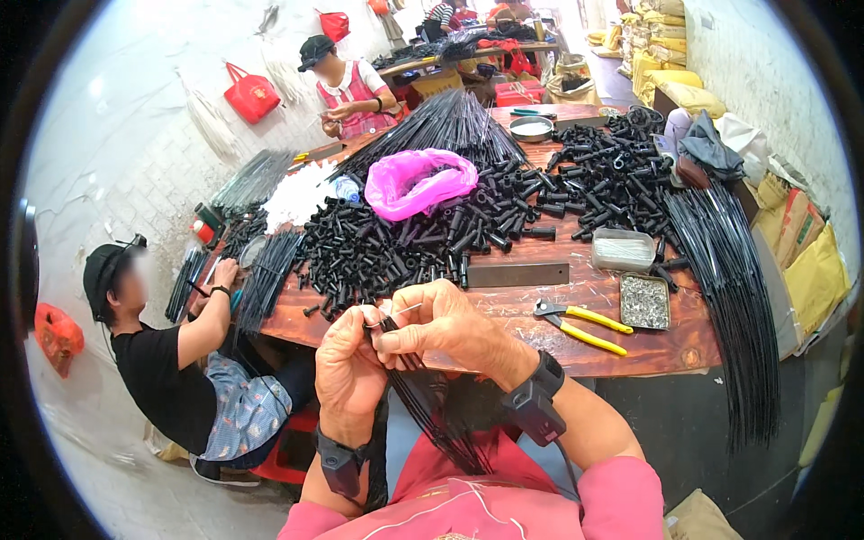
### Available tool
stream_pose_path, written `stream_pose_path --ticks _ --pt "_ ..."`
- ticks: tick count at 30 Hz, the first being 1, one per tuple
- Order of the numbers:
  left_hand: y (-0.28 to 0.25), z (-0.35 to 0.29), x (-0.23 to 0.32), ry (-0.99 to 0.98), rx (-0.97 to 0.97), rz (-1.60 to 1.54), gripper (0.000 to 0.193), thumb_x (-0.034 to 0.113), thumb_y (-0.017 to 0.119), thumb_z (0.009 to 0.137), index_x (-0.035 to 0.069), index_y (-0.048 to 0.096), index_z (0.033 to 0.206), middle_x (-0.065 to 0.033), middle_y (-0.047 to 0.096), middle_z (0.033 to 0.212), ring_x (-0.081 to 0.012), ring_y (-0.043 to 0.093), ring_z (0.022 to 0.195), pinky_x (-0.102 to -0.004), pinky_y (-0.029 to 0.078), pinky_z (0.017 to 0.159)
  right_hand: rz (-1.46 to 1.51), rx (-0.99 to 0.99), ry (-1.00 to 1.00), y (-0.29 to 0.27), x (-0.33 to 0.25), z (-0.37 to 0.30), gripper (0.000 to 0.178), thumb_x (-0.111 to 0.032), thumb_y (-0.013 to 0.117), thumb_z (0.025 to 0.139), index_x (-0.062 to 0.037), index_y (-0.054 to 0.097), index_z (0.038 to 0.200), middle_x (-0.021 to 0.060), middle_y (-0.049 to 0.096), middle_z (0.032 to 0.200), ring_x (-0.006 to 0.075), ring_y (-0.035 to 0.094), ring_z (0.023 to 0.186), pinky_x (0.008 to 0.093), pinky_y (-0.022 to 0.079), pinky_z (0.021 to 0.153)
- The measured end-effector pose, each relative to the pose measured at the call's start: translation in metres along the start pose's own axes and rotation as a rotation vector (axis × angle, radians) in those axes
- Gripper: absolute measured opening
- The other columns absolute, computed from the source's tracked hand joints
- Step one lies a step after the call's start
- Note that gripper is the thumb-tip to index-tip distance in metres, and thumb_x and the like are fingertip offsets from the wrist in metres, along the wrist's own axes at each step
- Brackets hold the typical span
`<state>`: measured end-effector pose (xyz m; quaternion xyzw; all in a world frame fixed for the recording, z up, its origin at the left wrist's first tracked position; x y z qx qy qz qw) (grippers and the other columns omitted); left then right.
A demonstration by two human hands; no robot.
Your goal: Manually assemble and trim umbrella frames/ribs by attaching small plastic components and cutting off excess wire or plastic with pliers.
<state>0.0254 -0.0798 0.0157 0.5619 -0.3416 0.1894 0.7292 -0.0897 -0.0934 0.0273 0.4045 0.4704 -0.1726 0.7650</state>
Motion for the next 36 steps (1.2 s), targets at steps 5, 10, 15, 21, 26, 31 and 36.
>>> stream_pose_path --ticks 5,10,15,21,26,31,36 --pt "-0.004 -0.001 0.003 0.052 0.067 0.08 0.018 0.019 0.054 0.097 0.001 0.059 0.095 -0.008 0.063 0.087 -0.0163 0.059 0.068 -0.0289 0.049 0.064 -0.03 0.016 -0.027 0.0 0.004 0.001 0.013 -0.009 0.069 0.084 -0.0022 0.058 0.082 0.008 0.065 0.073 0.0115 0.061 0.062 0.0244 0.047 0.054" --pt "-0.01 0.004 0.009 0.061 0.132 0.129 0.014 0.014 0.059 0.094 0.0 0.064 0.093 -0.0059 0.065 0.089 -0.0148 0.062 0.08 -0.0279 0.049 0.077 -0.105 0.145 -0.081 0.001 0.001 -0.002 0.02 -0.001 0.075 0.079 0.0014 0.059 0.09 0.0047 0.062 0.074 0.0119 0.061 0.06 0.0251 0.049 0.052" --pt "-0.017 0.005 0.006 0.083 0.145 0.19 0.016 0.014 0.059 0.094 0.0 0.066 0.095 -0.0056 0.066 0.093 -0.0134 0.061 0.084 -0.0275 0.048 0.078 -0.278 0.284 -0.122 0.005 0.0 -0.004 0.018 0.004 0.073 0.076 -0.0024 0.057 0.08 0.0002 0.06 0.073 0.0045 0.057 0.062 0.0207 0.044 0.052" --pt "-0.008 0.003 0.004 0.07 0.11 0.131 0.019 0.016 0.061 0.094 0.0 0.068 0.1 -0.0009 0.065 0.091 -0.0066 0.057 0.081 -0.0213 0.044 0.073 -0.275 0.309 -0.181 0.006 0.004 -0.004 0.012 0.0 0.07 0.078 -0.0018 0.061 0.086 -0.0034 0.06 0.077 0.0021 0.054 0.069 0.0206 0.044 0.057" --pt "-0.01 0.001 0.006 0.081 0.077 0.12 0.021 0.019 0.057 0.096 -0.001 0.064 0.102 -0.0058 0.065 0.097 -0.0139 0.061 0.09 -0.0287 0.047 0.084 -0.3 0.234 -0.165 0.006 0.002 -0.002 0.01 -0.003 0.071 0.081 -0.0002 0.066 0.088 -0.002 0.063 0.078 0.0028 0.055 0.07 0.021 0.045 0.06" --pt "-0.01 -0.001 0.005 0.048 0.012 0.023 0.022 0.019 0.058 0.095 0.0 0.063 0.103 -0.008 0.065 0.099 -0.0168 0.061 0.092 -0.0307 0.047 0.087 -0.289 0.102 -0.068 0.007 -0.005 0.0 0.014 -0.011 0.069 0.088 -0.0004 0.069 0.08 -0.0029 0.061 0.07 0.0029 0.052 0.064 0.0215 0.043 0.056" --pt "-0.011 -0.002 0.001 0.027 -0.031 -0.036 0.013 0.011 0.06 0.093 0.0 0.063 0.099 -0.0089 0.065 0.1 -0.0175 0.062 0.093 -0.031 0.048 0.087 -0.302 0.115 -0.072 0.014 -0.011 -0.005 0.013 -0.01 0.069 0.088 -0.0006 0.069 0.079 -0.0036 0.06 0.069 0.0026 0.051 0.063 0.0216 0.042 0.054"
Point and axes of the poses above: each hand's wrist, its own z-axis towards the middle knuckle, its own y-axis out of the palm, x = y × z, the point moved 6 cm from there along z, towards the middle knuckle
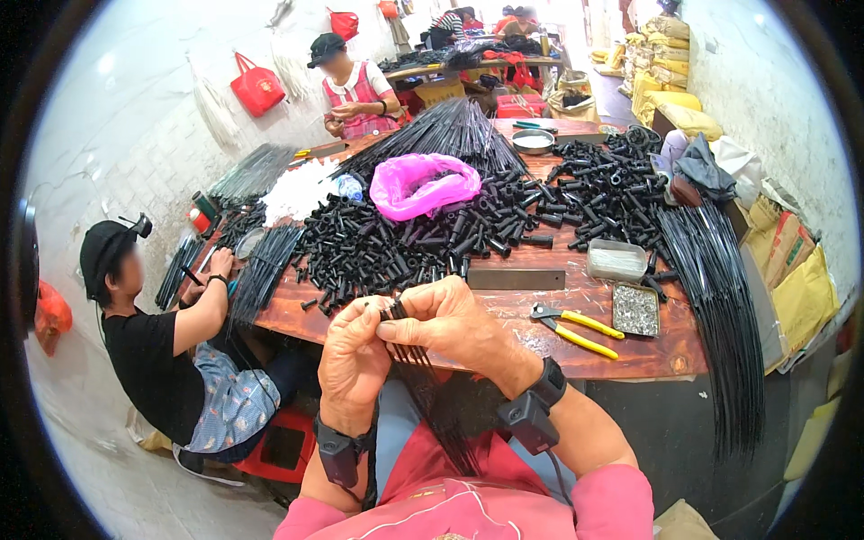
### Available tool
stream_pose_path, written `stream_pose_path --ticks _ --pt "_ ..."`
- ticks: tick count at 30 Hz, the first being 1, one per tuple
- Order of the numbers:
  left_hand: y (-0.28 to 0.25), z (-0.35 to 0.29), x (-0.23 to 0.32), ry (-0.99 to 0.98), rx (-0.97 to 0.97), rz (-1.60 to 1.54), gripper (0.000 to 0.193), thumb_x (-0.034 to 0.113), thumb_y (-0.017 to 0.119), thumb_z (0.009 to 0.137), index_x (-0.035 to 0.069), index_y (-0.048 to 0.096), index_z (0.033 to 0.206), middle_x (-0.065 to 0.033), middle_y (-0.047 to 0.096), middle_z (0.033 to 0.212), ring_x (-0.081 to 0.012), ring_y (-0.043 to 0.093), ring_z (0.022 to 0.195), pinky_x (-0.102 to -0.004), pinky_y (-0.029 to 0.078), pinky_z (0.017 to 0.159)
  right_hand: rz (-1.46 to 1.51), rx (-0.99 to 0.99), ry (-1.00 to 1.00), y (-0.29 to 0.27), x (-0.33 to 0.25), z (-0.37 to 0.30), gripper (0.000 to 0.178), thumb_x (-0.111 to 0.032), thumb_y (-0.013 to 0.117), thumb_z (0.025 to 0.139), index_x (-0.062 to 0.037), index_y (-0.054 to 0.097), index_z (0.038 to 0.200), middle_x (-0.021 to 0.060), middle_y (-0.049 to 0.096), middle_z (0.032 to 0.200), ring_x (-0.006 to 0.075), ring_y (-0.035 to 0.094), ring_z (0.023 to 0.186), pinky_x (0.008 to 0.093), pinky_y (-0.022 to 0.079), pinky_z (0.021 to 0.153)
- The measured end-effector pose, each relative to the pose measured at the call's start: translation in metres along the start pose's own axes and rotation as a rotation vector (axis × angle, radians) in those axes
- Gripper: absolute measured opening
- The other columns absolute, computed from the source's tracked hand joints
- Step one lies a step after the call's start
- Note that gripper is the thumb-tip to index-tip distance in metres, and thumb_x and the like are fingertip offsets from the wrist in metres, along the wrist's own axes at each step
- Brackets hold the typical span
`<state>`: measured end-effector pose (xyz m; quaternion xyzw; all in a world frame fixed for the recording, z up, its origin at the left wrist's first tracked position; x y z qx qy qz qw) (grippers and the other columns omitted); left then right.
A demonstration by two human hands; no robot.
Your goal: Manually assemble and trim umbrella frames/ribs by attaching small plastic components and cutting off excess wire or plastic with pliers.
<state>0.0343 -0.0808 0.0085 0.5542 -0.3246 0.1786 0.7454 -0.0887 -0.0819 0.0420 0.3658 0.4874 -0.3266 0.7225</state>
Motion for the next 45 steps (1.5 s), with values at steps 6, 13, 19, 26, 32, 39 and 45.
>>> stream_pose_path --ticks 6,13,19,26,32,39,45 --pt "0.011 -0.012 0.004 0.258 0.225 0.13 0.007 0.005 0.062 0.09 -0.001 0.063 0.094 -0.0102 0.066 0.094 -0.0176 0.062 0.088 -0.0284 0.049 0.083 -0.307 0.221 -0.147 0.009 -0.015 -0.015 0.01 -0.008 0.07 0.084 0.0012 0.069 0.081 -0.002 0.057 0.067 0.0021 0.048 0.063 0.0243 0.04 0.053" --pt "0.015 -0.007 0.001 0.205 0.16 0.078 0.009 0.007 0.062 0.09 -0.001 0.062 0.094 -0.0083 0.066 0.09 -0.0156 0.062 0.085 -0.0276 0.049 0.08 0.056 0.027 -0.085 -0.002 -0.001 -0.007 0.008 -0.008 0.071 0.085 -0.0002 0.07 0.085 -0.0034 0.059 0.069 0.0016 0.051 0.065 0.0215 0.04 0.054" --pt "0.019 -0.006 0.0 0.199 0.152 0.111 0.008 0.008 0.062 0.09 0.0 0.063 0.093 -0.0065 0.066 0.089 -0.0131 0.061 0.08 -0.0254 0.047 0.076 0.176 -0.19 0.029 -0.015 0.02 0.007 0.013 -0.012 0.073 0.083 0.0002 0.071 0.087 0.0009 0.066 0.074 0.0063 0.057 0.066 0.0238 0.046 0.06" --pt "0.015 -0.005 0.003 0.237 0.2 0.145 0.006 0.007 0.063 0.09 0.001 0.064 0.091 -0.0027 0.063 0.084 -0.0108 0.057 0.076 -0.0229 0.045 0.075 0.175 -0.262 0.02 -0.018 0.03 0.018 0.014 -0.014 0.073 0.083 -0.001 0.071 0.085 -0.004 0.062 0.07 0.0032 0.052 0.064 0.0218 0.042 0.059" --pt "0.011 -0.004 0.004 0.204 0.225 0.086 0.007 0.006 0.062 0.09 0.0 0.062 0.092 -0.0026 0.059 0.083 -0.0107 0.054 0.075 -0.0233 0.043 0.074 0.117 -0.257 -0.013 -0.021 0.03 0.021 0.018 -0.012 0.073 0.082 0.0039 0.072 0.091 0.0079 0.069 0.077 0.0126 0.063 0.068 0.0274 0.051 0.064" --pt "-0.004 0.002 0.001 0.231 0.206 0.05 0.007 0.004 0.062 0.089 -0.001 0.063 0.094 -0.0079 0.065 0.092 -0.0151 0.062 0.085 -0.0265 0.048 0.082 -0.061 0.049 -0.061 -0.009 0.008 0.001 0.011 -0.009 0.07 0.086 0.0014 0.071 0.088 -0.0048 0.059 0.069 0.001 0.049 0.066 0.0209 0.04 0.053" --pt "0.009 0.005 -0.005 0.273 0.284 0.148 0.006 -0.003 0.062 0.088 0.001 0.066 0.09 -0.0032 0.064 0.088 -0.0108 0.06 0.081 -0.0239 0.048 0.077 -0.166 0.255 -0.077 -0.011 0.006 -0.009 0.01 -0.007 0.067 0.088 0.0014 0.069 0.085 -0.0041 0.058 0.07 0.0017 0.05 0.065 0.0217 0.041 0.052"
Point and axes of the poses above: each hand's wrist, its own z-axis towards the middle knuckle, its own y-axis out of the palm, x = y × z, the point moved 6 cm from there along z, towards the middle knuckle
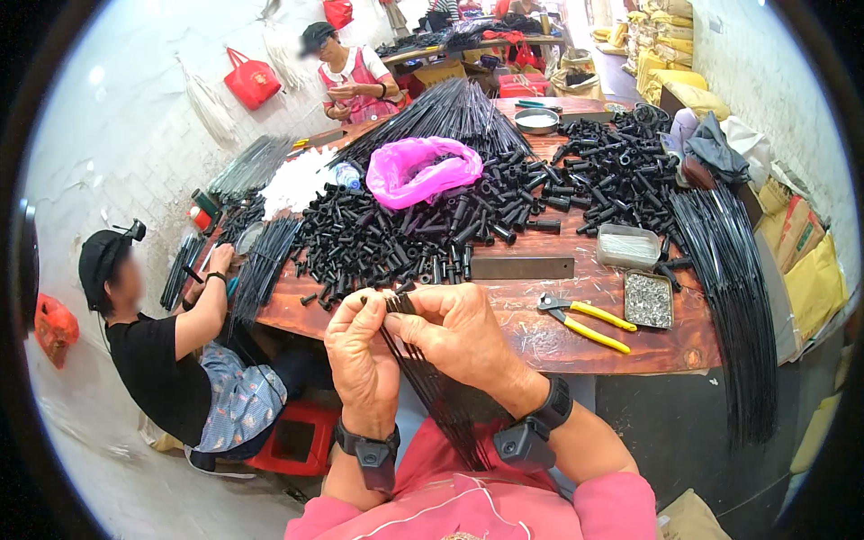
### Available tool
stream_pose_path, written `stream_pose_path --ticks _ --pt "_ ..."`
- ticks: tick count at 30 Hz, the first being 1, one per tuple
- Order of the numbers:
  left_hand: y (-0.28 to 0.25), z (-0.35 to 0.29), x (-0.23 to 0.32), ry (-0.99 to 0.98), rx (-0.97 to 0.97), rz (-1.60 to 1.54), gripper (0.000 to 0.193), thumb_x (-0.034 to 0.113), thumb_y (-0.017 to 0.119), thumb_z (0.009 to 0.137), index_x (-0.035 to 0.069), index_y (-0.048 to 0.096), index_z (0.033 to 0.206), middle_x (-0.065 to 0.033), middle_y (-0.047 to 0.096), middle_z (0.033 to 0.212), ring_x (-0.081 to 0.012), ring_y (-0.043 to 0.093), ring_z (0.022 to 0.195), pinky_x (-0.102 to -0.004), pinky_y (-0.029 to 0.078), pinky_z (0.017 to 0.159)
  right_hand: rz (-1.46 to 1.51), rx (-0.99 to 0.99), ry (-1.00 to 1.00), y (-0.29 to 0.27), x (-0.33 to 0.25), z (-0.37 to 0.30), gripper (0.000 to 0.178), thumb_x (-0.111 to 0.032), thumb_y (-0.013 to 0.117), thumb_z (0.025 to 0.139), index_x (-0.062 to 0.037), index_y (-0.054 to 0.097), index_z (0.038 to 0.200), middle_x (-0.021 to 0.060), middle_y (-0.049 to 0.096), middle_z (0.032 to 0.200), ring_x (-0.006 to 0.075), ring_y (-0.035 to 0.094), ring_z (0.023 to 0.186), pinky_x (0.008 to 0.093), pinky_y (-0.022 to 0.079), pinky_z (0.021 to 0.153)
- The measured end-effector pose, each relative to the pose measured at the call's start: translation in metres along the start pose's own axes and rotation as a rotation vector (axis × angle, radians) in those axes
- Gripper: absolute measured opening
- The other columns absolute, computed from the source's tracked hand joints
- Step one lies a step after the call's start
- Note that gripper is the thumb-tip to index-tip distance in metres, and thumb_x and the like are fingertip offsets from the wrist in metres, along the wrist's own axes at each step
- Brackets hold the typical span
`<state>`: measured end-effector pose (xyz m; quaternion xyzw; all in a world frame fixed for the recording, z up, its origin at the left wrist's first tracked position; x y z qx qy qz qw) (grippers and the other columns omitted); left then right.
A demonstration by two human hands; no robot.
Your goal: Manually assemble and trim umbrella frames/ribs by attaching small plastic components and cutting off excess wire or plastic with pliers.
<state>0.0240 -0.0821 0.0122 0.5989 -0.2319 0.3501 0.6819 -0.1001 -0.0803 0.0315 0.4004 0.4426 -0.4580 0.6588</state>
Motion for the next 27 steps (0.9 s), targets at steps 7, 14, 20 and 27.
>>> stream_pose_path --ticks 7,14,20,27 --pt "0.011 0.004 -0.008 -0.027 -0.093 0.025 0.009 0.0 0.065 0.086 0.0 0.066 0.095 -0.0003 0.062 0.092 -0.0093 0.057 0.087 -0.0239 0.044 0.083 0.114 0.029 0.031 -0.007 0.007 -0.004 0.008 -0.006 0.062 0.091 0.0 0.063 0.086 -0.0033 0.059 0.074 0.0015 0.051 0.067 0.021 0.042 0.054" --pt "-0.035 -0.016 -0.036 -0.124 -0.1 0.321 0.036 0.005 0.066 0.087 -0.004 0.06 0.121 -0.006 0.065 0.105 -0.0128 0.06 0.094 -0.0264 0.049 0.085 0.101 0.12 0.074 -0.04 0.008 -0.007 0.013 -0.009 0.065 0.09 0.0015 0.067 0.097 0.001 0.067 0.082 0.0045 0.059 0.07 0.0207 0.048 0.062" --pt "-0.102 0.007 -0.028 0.075 0.042 0.833 0.02 0.001 0.067 0.083 -0.004 0.068 0.101 -0.0053 0.064 0.088 -0.0105 0.06 0.076 -0.024 0.049 0.069 0.024 0.219 0.066 -0.077 0.014 -0.008 0.013 -0.011 0.065 0.09 0.0002 0.067 0.095 0.0017 0.068 0.08 0.0047 0.059 0.065 0.0211 0.047 0.059" --pt "-0.067 0.048 -0.073 0.256 -0.287 1.294 0.024 0.006 0.071 0.074 0.004 0.071 0.098 -0.0097 0.059 0.085 -0.0209 0.06 0.074 -0.0317 0.048 0.068 0.07 0.227 0.017 -0.09 0.021 -0.012 0.018 -0.017 0.065 0.091 -0.0003 0.067 0.096 0.0053 0.069 0.085 0.0069 0.062 0.071 0.0216 0.05 0.064"
Point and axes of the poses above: each hand's wrist, its own z-axis towards the middle knuckle, its own y-axis out of the palm, x = y × z, the point moved 6 cm from there along z, towards the middle knuckle
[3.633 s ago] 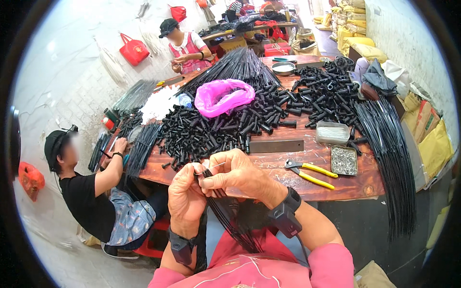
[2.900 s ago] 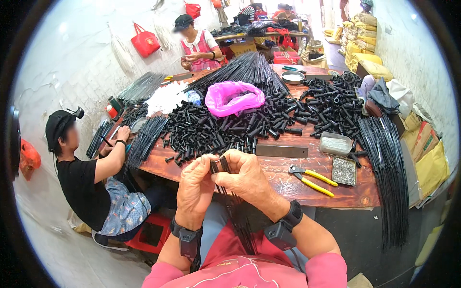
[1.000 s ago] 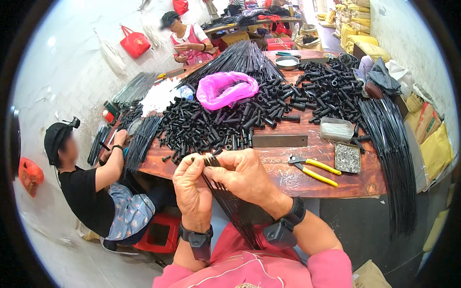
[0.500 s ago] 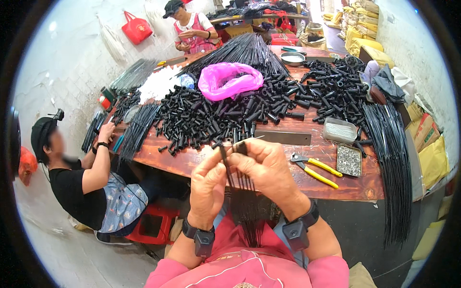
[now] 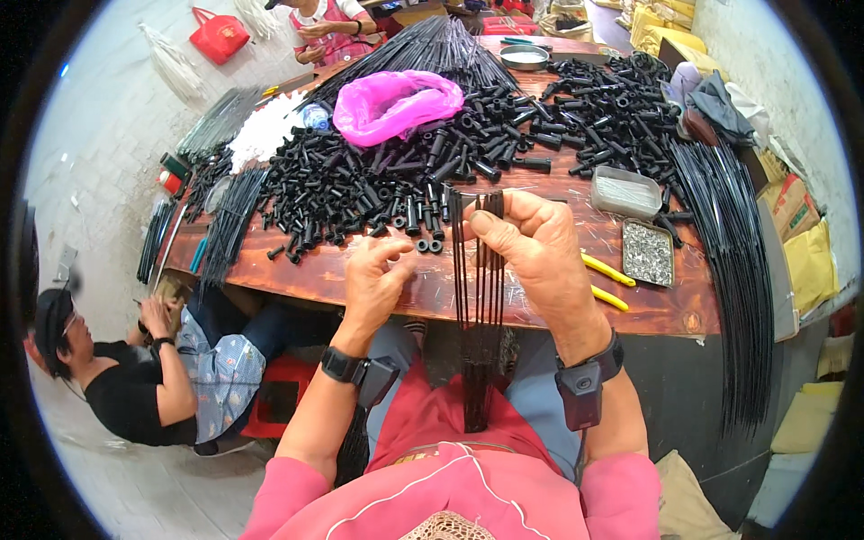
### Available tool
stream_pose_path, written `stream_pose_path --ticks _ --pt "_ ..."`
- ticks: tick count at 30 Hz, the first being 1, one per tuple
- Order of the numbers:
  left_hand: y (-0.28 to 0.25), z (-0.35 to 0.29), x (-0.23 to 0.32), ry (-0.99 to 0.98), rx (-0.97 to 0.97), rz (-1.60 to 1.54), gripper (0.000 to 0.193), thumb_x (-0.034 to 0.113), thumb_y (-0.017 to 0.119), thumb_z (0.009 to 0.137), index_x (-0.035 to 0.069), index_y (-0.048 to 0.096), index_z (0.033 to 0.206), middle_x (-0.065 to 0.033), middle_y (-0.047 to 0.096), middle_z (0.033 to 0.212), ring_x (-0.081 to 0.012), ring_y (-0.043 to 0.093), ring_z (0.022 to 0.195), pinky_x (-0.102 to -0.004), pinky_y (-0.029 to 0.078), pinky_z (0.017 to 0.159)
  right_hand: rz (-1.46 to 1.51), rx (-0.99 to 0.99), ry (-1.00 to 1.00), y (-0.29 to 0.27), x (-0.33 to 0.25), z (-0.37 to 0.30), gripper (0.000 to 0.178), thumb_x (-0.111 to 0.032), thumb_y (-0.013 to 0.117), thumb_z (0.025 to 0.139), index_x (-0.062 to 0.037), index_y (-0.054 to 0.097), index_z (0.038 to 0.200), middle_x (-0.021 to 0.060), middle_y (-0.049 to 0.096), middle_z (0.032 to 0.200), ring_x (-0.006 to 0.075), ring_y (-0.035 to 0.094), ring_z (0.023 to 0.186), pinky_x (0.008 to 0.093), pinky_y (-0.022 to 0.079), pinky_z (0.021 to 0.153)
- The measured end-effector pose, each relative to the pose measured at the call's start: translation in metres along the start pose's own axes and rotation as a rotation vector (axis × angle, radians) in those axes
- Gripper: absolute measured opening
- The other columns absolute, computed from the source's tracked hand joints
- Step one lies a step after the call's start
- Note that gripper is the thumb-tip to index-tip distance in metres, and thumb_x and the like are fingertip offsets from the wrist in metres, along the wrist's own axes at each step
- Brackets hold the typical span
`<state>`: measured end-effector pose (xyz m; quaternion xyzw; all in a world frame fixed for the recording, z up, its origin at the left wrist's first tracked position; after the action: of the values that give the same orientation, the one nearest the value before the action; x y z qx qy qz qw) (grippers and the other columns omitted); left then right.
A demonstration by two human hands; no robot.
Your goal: Manually assemble and trim umbrella frames/ribs by attaching small plastic components and cutting off excess wire or plastic with pliers.
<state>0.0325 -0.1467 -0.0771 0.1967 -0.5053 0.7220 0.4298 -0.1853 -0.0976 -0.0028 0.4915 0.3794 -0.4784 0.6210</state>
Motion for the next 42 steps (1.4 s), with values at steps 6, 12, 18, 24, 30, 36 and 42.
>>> stream_pose_path --ticks 6,12,18,24,30,36,42 --pt "0.026 0.011 0.014 0.025 -0.107 0.282 0.028 0.013 0.069 0.075 0.008 0.069 0.103 -0.0125 0.056 0.09 -0.0326 0.059 0.085 -0.0435 0.048 0.071 0.027 0.025 -0.012 -0.006 0.001 -0.003 0.014 -0.012 0.064 0.091 0.001 0.067 0.097 0.0033 0.069 0.083 0.005 0.061 0.069 0.0203 0.049 0.06" --pt "0.02 0.007 0.006 0.06 -0.086 0.331 0.023 0.013 0.069 0.075 0.006 0.067 0.097 -0.0122 0.058 0.092 -0.0307 0.06 0.085 -0.042 0.048 0.072 0.027 0.021 -0.002 -0.005 -0.004 -0.007 0.015 -0.014 0.065 0.091 0.0009 0.068 0.094 0.0026 0.068 0.082 0.0047 0.06 0.068 0.0203 0.048 0.061" --pt "0.0 -0.004 0.004 -0.2 -0.12 0.148 0.021 0.017 0.069 0.077 0.001 0.064 0.089 -0.0147 0.062 0.09 -0.0309 0.06 0.08 -0.0421 0.048 0.073 0.018 0.021 -0.005 -0.003 -0.007 -0.012 0.015 -0.015 0.065 0.091 0.0004 0.068 0.093 0.002 0.067 0.077 0.0046 0.058 0.065 0.0208 0.047 0.059" --pt "0.011 -0.009 -0.003 -0.051 -0.105 0.355 0.025 0.02 0.07 0.079 0.001 0.063 0.094 -0.0162 0.057 0.09 -0.0359 0.058 0.084 -0.0452 0.047 0.073 0.022 -0.018 -0.018 0.008 -0.013 -0.015 0.015 -0.014 0.066 0.09 0.0002 0.068 0.094 0.0033 0.068 0.08 0.0058 0.061 0.067 0.021 0.048 0.06" --pt "0.013 -0.027 0.017 0.075 0.007 0.397 0.021 0.016 0.069 0.077 0.005 0.055 0.089 -0.0143 0.055 0.09 -0.0332 0.053 0.093 -0.0454 0.041 0.075 0.028 -0.015 -0.034 0.011 -0.02 -0.019 0.015 -0.014 0.066 0.09 0.0003 0.067 0.097 0.0038 0.069 0.083 0.0063 0.061 0.068 0.0213 0.049 0.061" --pt "-0.029 0.006 0.021 -0.143 0.157 -0.718 0.006 0.003 0.064 0.088 0.004 0.059 0.091 -0.0023 0.06 0.081 -0.0087 0.059 0.071 -0.0242 0.051 0.06 -0.035 -0.057 -0.028 0.029 -0.009 -0.017 0.014 -0.013 0.067 0.09 0.0017 0.068 0.09 -0.0012 0.064 0.076 0.0024 0.052 0.066 0.0207 0.044 0.058" --pt "-0.05 0.047 0.102 -0.159 -0.154 -1.228 0.008 0.008 0.061 0.091 0.003 0.061 0.098 -0.0062 0.064 0.083 -0.0171 0.063 0.074 -0.0411 0.055 0.082 -0.066 -0.116 -0.049 0.05 -0.024 -0.021 0.014 -0.013 0.067 0.09 0.0008 0.067 0.093 -0.0001 0.067 0.079 0.0029 0.055 0.066 0.0198 0.045 0.058"
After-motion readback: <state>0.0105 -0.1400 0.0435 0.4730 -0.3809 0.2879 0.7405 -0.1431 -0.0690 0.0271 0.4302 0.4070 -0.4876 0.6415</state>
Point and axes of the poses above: each hand's wrist, its own z-axis towards the middle knuckle, its own y-axis out of the palm, x = y × z, the point moved 6 cm from there along z, towards the middle knuckle
